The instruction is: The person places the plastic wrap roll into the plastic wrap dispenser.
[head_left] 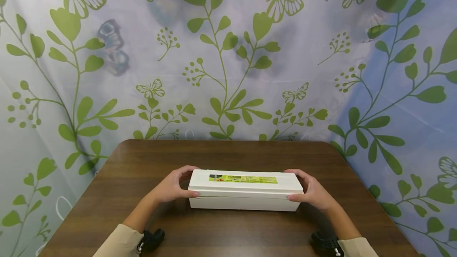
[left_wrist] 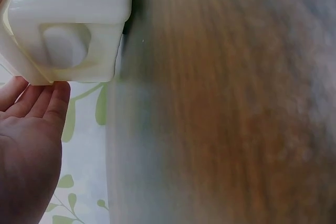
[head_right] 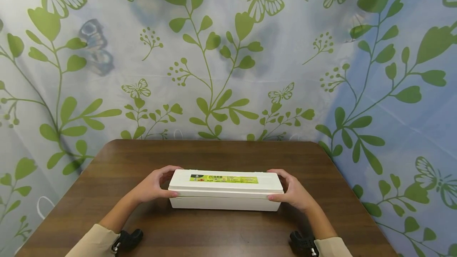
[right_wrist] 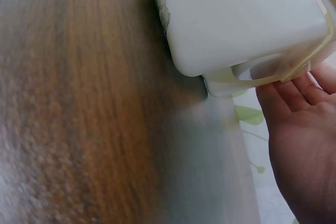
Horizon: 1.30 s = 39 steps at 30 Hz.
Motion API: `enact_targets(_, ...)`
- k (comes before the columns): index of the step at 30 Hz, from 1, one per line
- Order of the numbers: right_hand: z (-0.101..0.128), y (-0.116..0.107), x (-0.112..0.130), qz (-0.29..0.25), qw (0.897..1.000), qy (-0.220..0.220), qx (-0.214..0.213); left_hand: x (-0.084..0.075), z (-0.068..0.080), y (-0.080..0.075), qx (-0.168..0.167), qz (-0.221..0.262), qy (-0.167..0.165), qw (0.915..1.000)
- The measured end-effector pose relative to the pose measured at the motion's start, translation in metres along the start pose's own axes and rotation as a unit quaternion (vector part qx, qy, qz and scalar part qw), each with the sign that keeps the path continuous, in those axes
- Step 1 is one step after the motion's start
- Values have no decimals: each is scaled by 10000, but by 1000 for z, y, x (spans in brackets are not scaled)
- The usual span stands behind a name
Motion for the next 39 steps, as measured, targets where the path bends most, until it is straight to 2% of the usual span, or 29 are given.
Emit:
enact_targets(4, 0, 0, -1, -25, 10000, 36, 45, 2, 0, 0, 23, 121, -93, 9999)
enact_targets(21, -1, 1, -3, 7, 9998, -111, 139, 0, 3, 0, -58, 291, 269, 9992)
enact_targets(29, 0, 0, -2, 77, 9999, -60, 75, 2, 1, 1, -18, 267, 215, 9994)
enact_targets(39, -1, 0, -1, 92, 9999, -92, 26, 2, 0, 1, 137, 488, 120, 9986)
Point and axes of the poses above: each hand's wrist, its own z-axis away from the middle knuckle, its own y-axis out of the palm, x = y × z, the point moved 4 cm from there along -z, towards the middle knuckle, and after that the axes turned 9 degrees about -z, right-handed, at the moved point
